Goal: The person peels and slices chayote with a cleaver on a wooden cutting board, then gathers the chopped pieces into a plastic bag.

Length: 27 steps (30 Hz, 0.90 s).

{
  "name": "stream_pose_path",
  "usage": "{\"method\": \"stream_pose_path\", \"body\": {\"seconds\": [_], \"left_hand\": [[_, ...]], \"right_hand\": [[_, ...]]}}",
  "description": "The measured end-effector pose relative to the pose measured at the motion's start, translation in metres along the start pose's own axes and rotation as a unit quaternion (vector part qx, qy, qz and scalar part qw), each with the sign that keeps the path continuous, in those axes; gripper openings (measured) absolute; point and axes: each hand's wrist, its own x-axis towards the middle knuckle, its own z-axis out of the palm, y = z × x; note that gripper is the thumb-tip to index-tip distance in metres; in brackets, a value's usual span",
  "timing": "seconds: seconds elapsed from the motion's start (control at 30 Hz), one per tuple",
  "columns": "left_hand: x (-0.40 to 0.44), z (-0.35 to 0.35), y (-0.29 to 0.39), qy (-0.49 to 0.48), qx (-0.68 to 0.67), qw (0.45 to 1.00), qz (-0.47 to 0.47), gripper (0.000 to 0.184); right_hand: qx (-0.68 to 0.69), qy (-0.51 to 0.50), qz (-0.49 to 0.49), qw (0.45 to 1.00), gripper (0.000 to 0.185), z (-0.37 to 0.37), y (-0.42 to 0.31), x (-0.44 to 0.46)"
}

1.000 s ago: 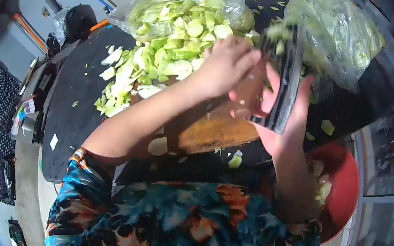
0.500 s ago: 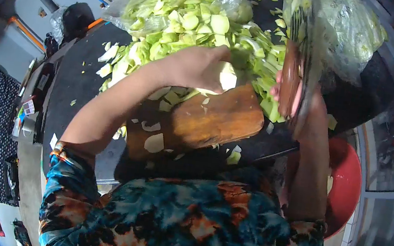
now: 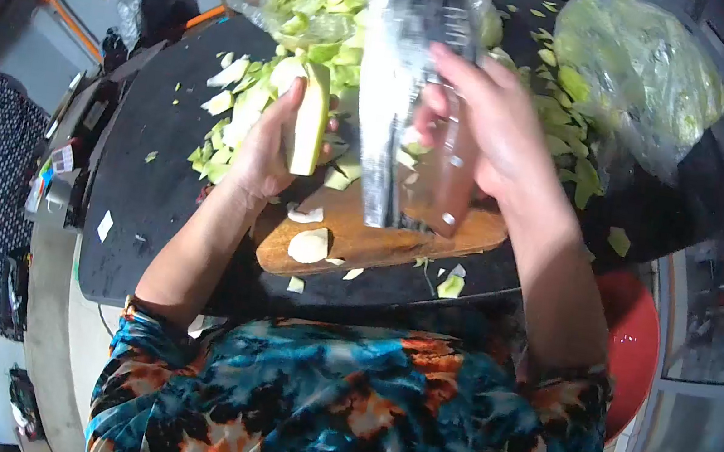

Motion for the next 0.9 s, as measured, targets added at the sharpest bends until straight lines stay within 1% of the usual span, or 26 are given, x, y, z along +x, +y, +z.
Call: {"method": "stream_pose_path", "body": {"seconds": [0.03, 0.07, 0.1, 0.13, 0.17, 0.2, 0.23, 0.27, 0.3, 0.33, 0.37, 0.4, 0.43, 0.5, 0.53, 0.57, 0.63, 0.7, 0.73, 0.77, 0.83, 0.9], "left_hand": [[-0.002, -0.007, 0.006, 0.008, -0.004, 1.0, -0.01, 0.037], [-0.004, -0.013, 0.008, 0.02, 0.004, 1.0, 0.007, 0.04], [-0.004, -0.02, 0.007, 0.026, 0.01, 0.999, 0.04, 0.04], [-0.003, -0.027, 0.005, 0.032, 0.017, 0.997, 0.073, 0.04], [-0.003, -0.033, 0.004, 0.038, 0.022, 0.993, 0.105, 0.04], [-0.006, -0.033, 0.009, 0.023, 0.021, 0.993, 0.113, 0.042], [-0.008, -0.034, 0.014, 0.019, 0.013, 0.994, 0.105, 0.042], [-0.009, -0.034, 0.019, 0.014, 0.004, 0.995, 0.096, 0.042], [-0.008, -0.035, 0.022, 0.009, -0.005, 0.996, 0.087, 0.042], [-0.008, -0.037, 0.023, -0.002, -0.032, 0.996, 0.087, 0.041], [-0.008, -0.036, 0.022, 0.018, -0.027, 0.995, 0.094, 0.038], [-0.006, -0.038, 0.02, 0.009, -0.021, 0.994, 0.106, 0.035], [-0.005, -0.04, 0.018, 0.0, -0.015, 0.993, 0.116, 0.034], [-0.007, -0.039, 0.014, 0.013, -0.007, 0.992, 0.129, 0.033], [-0.008, -0.038, 0.013, 0.016, -0.001, 0.99, 0.137, 0.034], [-0.008, -0.038, 0.011, 0.014, 0.007, 0.989, 0.144, 0.034], [-0.008, -0.04, 0.005, 0.009, 0.023, 0.987, 0.16, 0.036], [-0.009, -0.061, -0.01, 0.023, 0.031, 0.993, 0.114, 0.037], [-0.009, -0.07, -0.016, 0.03, 0.034, 0.995, 0.091, 0.039], [-0.01, -0.077, -0.017, 0.031, 0.026, 0.996, 0.079, 0.039], [-0.016, -0.076, -0.011, 0.026, 0.002, 0.997, 0.075, 0.04], [-0.02, -0.068, -0.003, 0.011, -0.028, 0.995, 0.091, 0.04]], "right_hand": [[0.004, -0.038, 0.013, 0.999, 0.016, 0.01, 0.008, 0.014], [-0.024, -0.051, 0.018, 0.998, 0.014, 0.016, 0.016, 0.026], [-0.054, -0.066, 0.019, 0.996, 0.014, 0.024, 0.021, 0.036], [-0.06, -0.09, -0.008, 0.994, 0.016, 0.033, 0.024, 0.037], [-0.096, -0.126, -0.075, 0.985, 0.031, 0.038, 0.031, 0.037], [-0.087, -0.129, -0.112, 0.981, 0.04, 0.044, 0.032, 0.033], [-0.078, -0.133, -0.146, 0.977, 0.048, 0.047, 0.032, 0.029], [-0.107, -0.13, -0.169, 0.971, 0.056, 0.044, 0.033, 0.026], [-0.153, -0.121, -0.215, 0.957, 0.055, 0.041, 0.033, 0.025], [-0.186, -0.11, -0.225, 0.95, 0.053, 0.039, 0.032, 0.02], [-0.218, -0.099, -0.234, 0.942, 0.051, 0.036, 0.032, 0.018], [-0.205, -0.109, -0.251, 0.94, 0.044, 0.031, 0.037, 0.02], [-0.253, -0.107, -0.266, 0.924, 0.043, 0.031, 0.04, 0.02], [-0.344, -0.099, -0.297, 0.885, 0.04, 0.036, 0.045, 0.017], [-0.356, -0.079, -0.346, 0.865, 0.039, 0.04, 0.053, 0.018], [-0.423, -0.078, -0.396, 0.812, 0.04, 0.044, 0.051, 0.017], [-0.44, -0.122, -0.457, 0.764, 0.044, 0.048, 0.048, 0.017], [-0.469, -0.181, -0.462, 0.73, 0.049, 0.05, 0.041, 0.01], [-0.482, -0.206, -0.512, 0.68, 0.052, 0.048, 0.044, 0.013], [-0.48, -0.223, -0.528, 0.664, 0.052, 0.051, 0.043, 0.011], [-0.519, -0.243, -0.481, 0.663, 0.049, 0.053, 0.041, 0.001], [-0.526, -0.239, -0.481, 0.66, 0.048, 0.054, 0.042, 0.0]]}}
